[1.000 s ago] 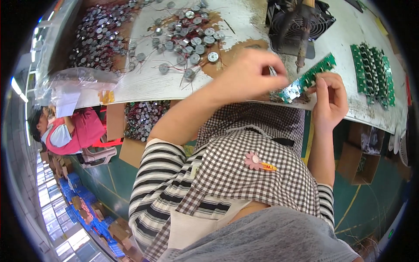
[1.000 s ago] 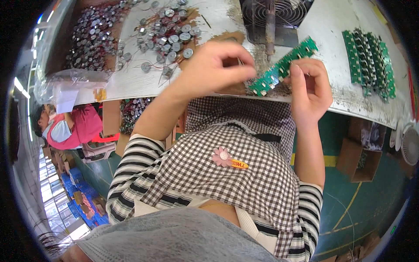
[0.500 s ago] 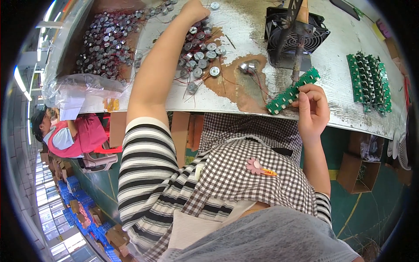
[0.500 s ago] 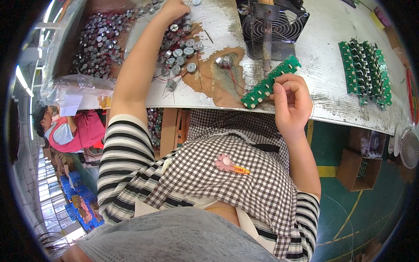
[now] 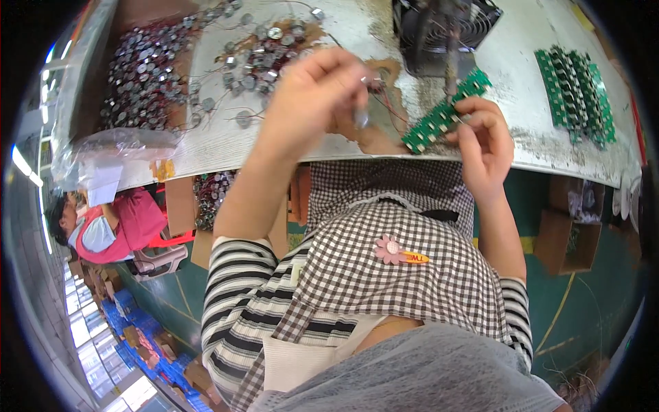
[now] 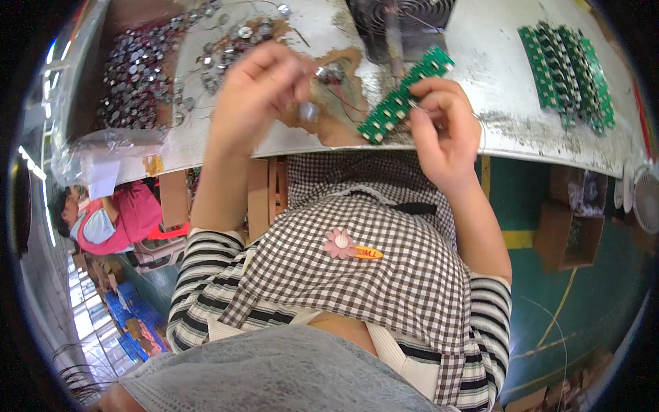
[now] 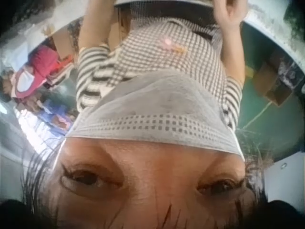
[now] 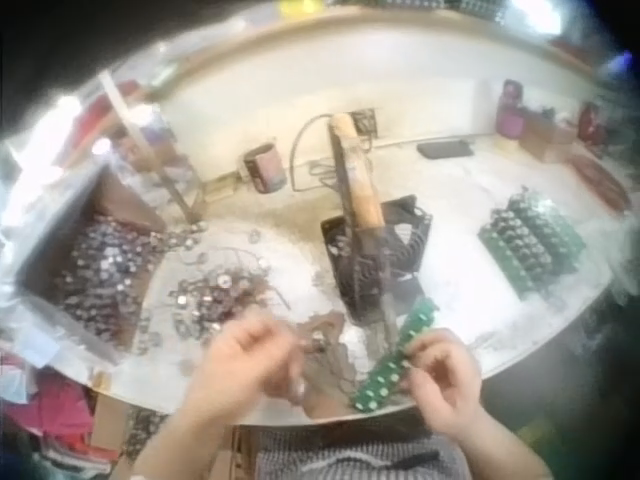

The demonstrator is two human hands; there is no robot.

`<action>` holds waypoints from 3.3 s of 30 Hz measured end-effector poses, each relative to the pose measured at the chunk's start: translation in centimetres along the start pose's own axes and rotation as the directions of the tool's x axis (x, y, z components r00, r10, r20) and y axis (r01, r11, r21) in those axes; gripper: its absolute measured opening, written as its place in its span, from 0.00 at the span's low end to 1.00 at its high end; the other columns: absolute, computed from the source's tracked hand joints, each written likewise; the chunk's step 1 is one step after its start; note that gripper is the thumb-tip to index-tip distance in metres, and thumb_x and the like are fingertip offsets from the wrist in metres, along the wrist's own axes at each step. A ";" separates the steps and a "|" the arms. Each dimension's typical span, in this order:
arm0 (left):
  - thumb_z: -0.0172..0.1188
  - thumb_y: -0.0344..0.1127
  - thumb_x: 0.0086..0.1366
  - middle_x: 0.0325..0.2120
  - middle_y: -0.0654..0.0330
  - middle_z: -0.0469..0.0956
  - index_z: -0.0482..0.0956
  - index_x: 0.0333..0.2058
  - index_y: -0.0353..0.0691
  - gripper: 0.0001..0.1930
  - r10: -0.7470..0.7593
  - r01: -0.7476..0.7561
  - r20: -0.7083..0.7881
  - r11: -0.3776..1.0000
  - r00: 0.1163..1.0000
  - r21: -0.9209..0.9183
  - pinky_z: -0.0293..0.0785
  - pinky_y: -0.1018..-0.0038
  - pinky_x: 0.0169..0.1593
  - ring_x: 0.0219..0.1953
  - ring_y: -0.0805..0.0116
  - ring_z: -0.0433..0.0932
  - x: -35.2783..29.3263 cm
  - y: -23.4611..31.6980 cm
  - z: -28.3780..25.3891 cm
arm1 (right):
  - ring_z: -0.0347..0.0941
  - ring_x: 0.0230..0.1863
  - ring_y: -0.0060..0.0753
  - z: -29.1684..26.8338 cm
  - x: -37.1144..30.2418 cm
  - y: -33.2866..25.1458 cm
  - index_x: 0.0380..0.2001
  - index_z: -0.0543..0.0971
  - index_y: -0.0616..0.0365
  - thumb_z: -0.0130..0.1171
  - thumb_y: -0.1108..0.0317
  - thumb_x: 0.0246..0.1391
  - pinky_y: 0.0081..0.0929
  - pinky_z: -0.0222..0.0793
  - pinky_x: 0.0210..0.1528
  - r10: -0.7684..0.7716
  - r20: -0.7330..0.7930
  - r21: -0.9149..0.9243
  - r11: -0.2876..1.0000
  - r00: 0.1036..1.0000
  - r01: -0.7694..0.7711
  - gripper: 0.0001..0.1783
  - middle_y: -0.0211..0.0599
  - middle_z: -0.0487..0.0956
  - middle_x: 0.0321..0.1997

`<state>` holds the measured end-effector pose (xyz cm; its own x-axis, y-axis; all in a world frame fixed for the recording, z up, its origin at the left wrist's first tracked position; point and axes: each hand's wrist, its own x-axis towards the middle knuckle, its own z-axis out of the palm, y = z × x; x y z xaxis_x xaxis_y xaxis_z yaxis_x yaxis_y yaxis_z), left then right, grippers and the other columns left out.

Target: The person picks up round electronic components from the table and connects their wires into a circuit board strip by hand.

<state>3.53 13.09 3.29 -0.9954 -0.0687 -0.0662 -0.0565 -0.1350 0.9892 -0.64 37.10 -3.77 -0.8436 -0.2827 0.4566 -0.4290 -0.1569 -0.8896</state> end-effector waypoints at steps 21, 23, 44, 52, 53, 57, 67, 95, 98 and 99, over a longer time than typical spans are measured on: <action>0.58 0.30 0.60 0.17 0.67 0.72 0.74 0.25 0.31 0.08 0.055 -0.046 -0.077 0.993 0.996 0.109 0.63 0.83 0.21 0.19 0.83 0.68 0.3 -4.8 7.4 | 0.73 0.25 0.22 -0.8 1.6 -1.2 0.28 0.76 0.65 0.62 0.81 0.44 0.16 0.68 0.26 -0.309 0.199 -0.383 0.849 0.930 0.364 0.06 0.45 0.76 0.39; 0.58 0.30 0.59 0.17 0.66 0.72 0.73 0.24 0.32 0.08 0.021 -0.011 -0.091 0.994 0.996 0.111 0.62 0.84 0.20 0.19 0.84 0.68 0.3 -4.8 7.5 | 0.73 0.25 0.22 -0.8 1.6 -1.2 0.28 0.76 0.64 0.62 0.81 0.44 0.16 0.68 0.26 -0.298 0.199 -0.395 0.847 0.934 0.355 0.06 0.45 0.75 0.39; 0.58 0.31 0.60 0.19 0.71 0.71 0.76 0.28 0.34 0.06 0.120 -0.109 -0.070 0.985 0.990 0.135 0.57 0.84 0.22 0.20 0.86 0.63 1.0 -4.6 7.3 | 0.69 0.49 0.41 -0.7 3.0 -2.5 0.25 0.77 0.64 0.62 0.79 0.44 0.32 0.64 0.44 -0.276 0.253 -0.470 0.802 0.927 0.367 0.04 0.34 0.75 0.22; 0.58 0.29 0.60 0.27 0.63 0.78 0.76 0.28 0.34 0.05 0.102 -0.091 -0.059 0.981 0.993 0.169 0.68 0.84 0.34 0.29 0.82 0.72 0.4 -4.6 7.3 | 0.75 0.26 0.22 -1.2 2.0 -1.6 0.28 0.77 0.63 0.64 0.79 0.43 0.17 0.71 0.29 -0.247 0.218 -0.445 0.836 0.944 0.321 0.07 0.45 0.72 0.46; 0.57 0.29 0.60 0.29 0.62 0.79 0.76 0.29 0.34 0.05 0.084 -0.077 -0.039 0.984 0.996 0.162 0.70 0.83 0.37 0.31 0.81 0.73 0.3 -4.6 7.3 | 0.75 0.27 0.22 -1.3 2.0 -1.5 0.28 0.77 0.63 0.64 0.79 0.44 0.16 0.71 0.29 -0.282 0.223 -0.458 0.815 0.933 0.355 0.06 0.45 0.72 0.46; 0.58 0.28 0.60 0.31 0.60 0.79 0.76 0.29 0.33 0.04 0.076 -0.073 -0.012 0.989 0.997 0.130 0.70 0.82 0.38 0.33 0.80 0.74 0.1 -4.6 7.0 | 0.75 0.26 0.22 -1.0 1.7 -1.7 0.28 0.77 0.63 0.64 0.79 0.44 0.16 0.71 0.29 -0.234 0.197 -0.420 0.857 0.952 0.298 0.06 0.45 0.72 0.46; 0.60 0.27 0.57 0.33 0.60 0.78 0.76 0.27 0.32 0.04 0.050 -0.062 0.067 0.980 0.997 0.189 0.71 0.82 0.39 0.33 0.79 0.74 1.0 -4.3 6.4 | 0.75 0.24 0.23 -0.9 2.4 -1.5 0.28 0.77 0.63 0.63 0.80 0.44 0.17 0.71 0.28 -0.279 0.212 -0.472 0.810 0.937 0.348 0.06 0.45 0.73 0.45; 0.63 0.28 0.51 0.25 0.55 0.76 0.81 0.29 0.33 0.06 0.779 -0.051 -0.286 0.376 0.558 0.925 0.69 0.75 0.34 0.26 0.69 0.74 3.2 6.1 -6.9 | 0.70 0.27 0.18 -0.3 0.4 -0.2 0.29 0.70 0.65 0.54 0.79 0.56 0.14 0.68 0.29 -0.074 -0.026 -0.146 0.987 0.997 0.069 0.03 0.42 0.75 0.38; 0.61 0.27 0.55 0.25 0.58 0.77 0.81 0.30 0.32 0.05 0.788 0.017 -0.268 0.312 0.554 0.950 0.69 0.78 0.33 0.27 0.70 0.74 2.7 6.7 -8.7 | 0.69 0.28 0.19 -0.5 0.4 0.0 0.29 0.70 0.65 0.54 0.80 0.56 0.13 0.66 0.29 -0.041 -0.054 -0.165 0.986 0.998 0.031 0.04 0.42 0.75 0.37; 0.63 0.33 0.53 0.26 0.57 0.78 0.81 0.34 0.36 0.10 0.679 -0.011 -0.225 0.324 0.698 0.946 0.71 0.74 0.34 0.28 0.67 0.76 2.2 6.0 -10.8 | 0.69 0.28 0.18 -0.6 0.4 0.1 0.28 0.70 0.65 0.54 0.80 0.56 0.13 0.66 0.30 -0.054 -0.048 -0.178 0.983 0.997 0.044 0.04 0.41 0.75 0.37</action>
<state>1.83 1.42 7.65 -0.7164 -0.3620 0.5964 -0.0804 0.8920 0.4449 -1.19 37.57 -3.70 -0.8339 -0.2280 0.5027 -0.5167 0.0020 -0.8562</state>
